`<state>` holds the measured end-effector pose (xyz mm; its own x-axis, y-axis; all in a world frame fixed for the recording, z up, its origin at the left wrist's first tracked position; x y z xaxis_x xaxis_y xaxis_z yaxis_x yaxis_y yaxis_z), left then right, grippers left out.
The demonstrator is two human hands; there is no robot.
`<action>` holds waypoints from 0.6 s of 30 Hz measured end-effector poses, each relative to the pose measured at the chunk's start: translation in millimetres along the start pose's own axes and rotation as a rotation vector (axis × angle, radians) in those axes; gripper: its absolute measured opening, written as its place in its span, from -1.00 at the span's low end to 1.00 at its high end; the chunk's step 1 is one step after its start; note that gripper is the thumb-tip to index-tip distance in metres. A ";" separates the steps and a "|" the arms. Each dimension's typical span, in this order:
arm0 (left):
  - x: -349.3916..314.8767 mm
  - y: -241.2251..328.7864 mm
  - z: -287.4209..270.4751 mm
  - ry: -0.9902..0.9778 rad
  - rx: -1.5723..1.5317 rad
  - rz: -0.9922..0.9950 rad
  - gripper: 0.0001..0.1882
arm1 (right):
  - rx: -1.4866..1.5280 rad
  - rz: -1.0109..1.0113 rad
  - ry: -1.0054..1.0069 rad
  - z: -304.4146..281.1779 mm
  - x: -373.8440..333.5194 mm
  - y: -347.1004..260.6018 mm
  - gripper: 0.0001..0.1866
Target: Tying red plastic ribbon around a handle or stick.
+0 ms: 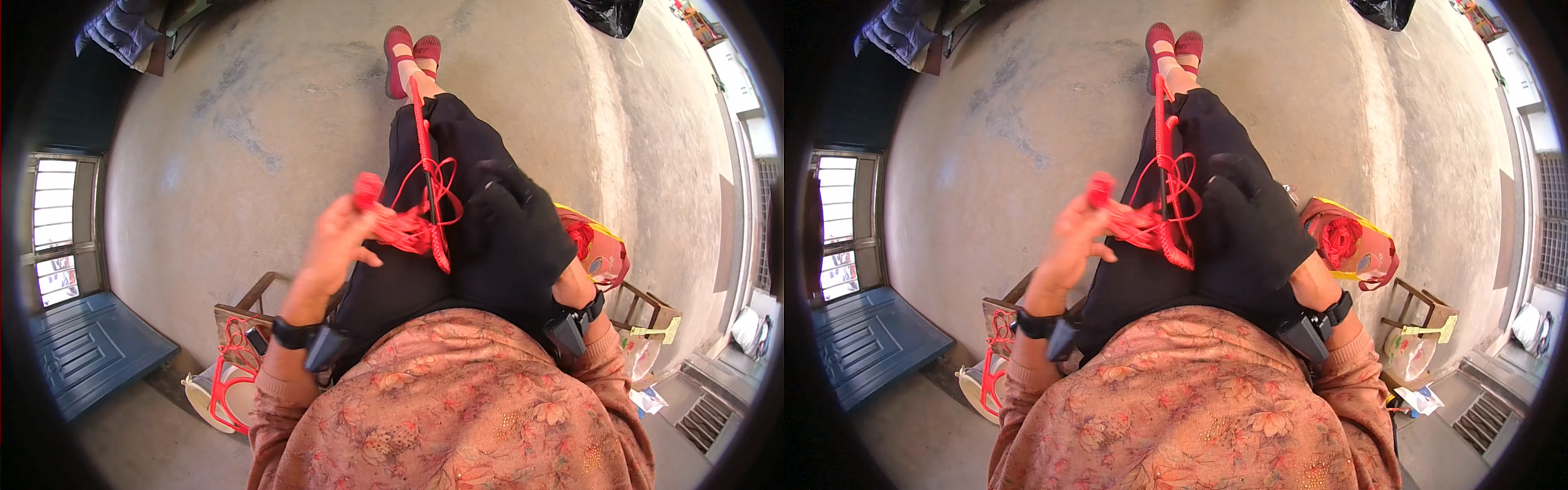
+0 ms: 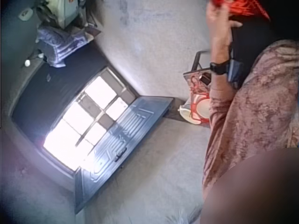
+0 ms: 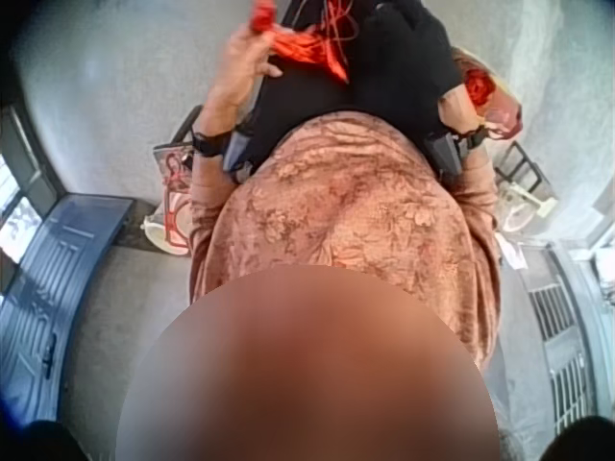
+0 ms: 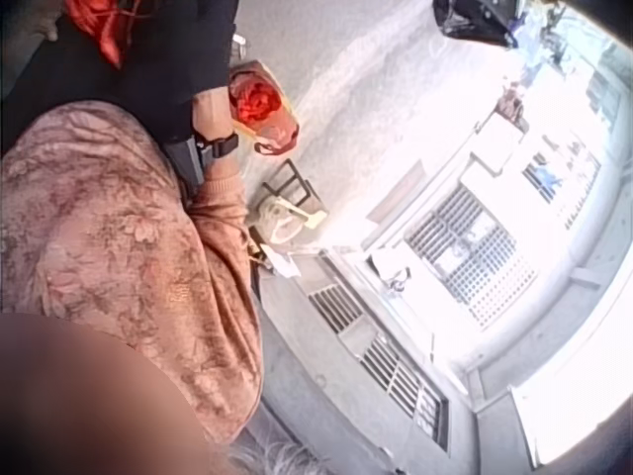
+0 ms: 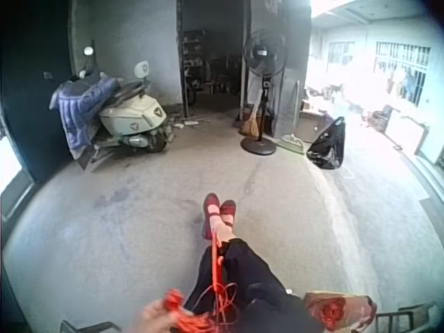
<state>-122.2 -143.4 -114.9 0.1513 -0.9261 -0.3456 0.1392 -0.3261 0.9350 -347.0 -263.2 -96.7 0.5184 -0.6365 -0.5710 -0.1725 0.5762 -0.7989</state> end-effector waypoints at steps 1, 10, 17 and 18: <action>-6.4 8.9 -11.5 0.120 -0.270 0.027 -0.72 | -0.188 -0.093 0.104 -3.5 -1.0 -8.0 -0.59; -88.3 114.7 -66.6 -0.039 -0.774 0.682 -0.79 | -1.041 -0.927 0.028 70.7 2.1 -47.0 -0.64; -71.4 70.7 -93.9 0.378 -0.309 0.531 -0.66 | 0.130 -0.200 -0.406 43.3 -17.9 -52.5 -0.86; -57.9 63.2 -70.0 0.369 -0.281 0.413 -0.68 | 0.222 -0.180 -0.426 37.3 -23.4 -50.7 -0.87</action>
<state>-53.6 -97.1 -41.4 0.5689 -0.8223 -0.0111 0.2416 0.1542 0.9580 -319.1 -258.4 -35.8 0.8267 -0.4968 -0.2640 0.1086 0.6014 -0.7915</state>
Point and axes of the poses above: each hand's wrist, its own x-axis towards the middle knuckle, its own z-axis out of the palm, y = z × x, the point moved 3 cm from there along x, towards the middle knuckle, and after that the axes turned 8 degrees about z, right-handed, at the moved point
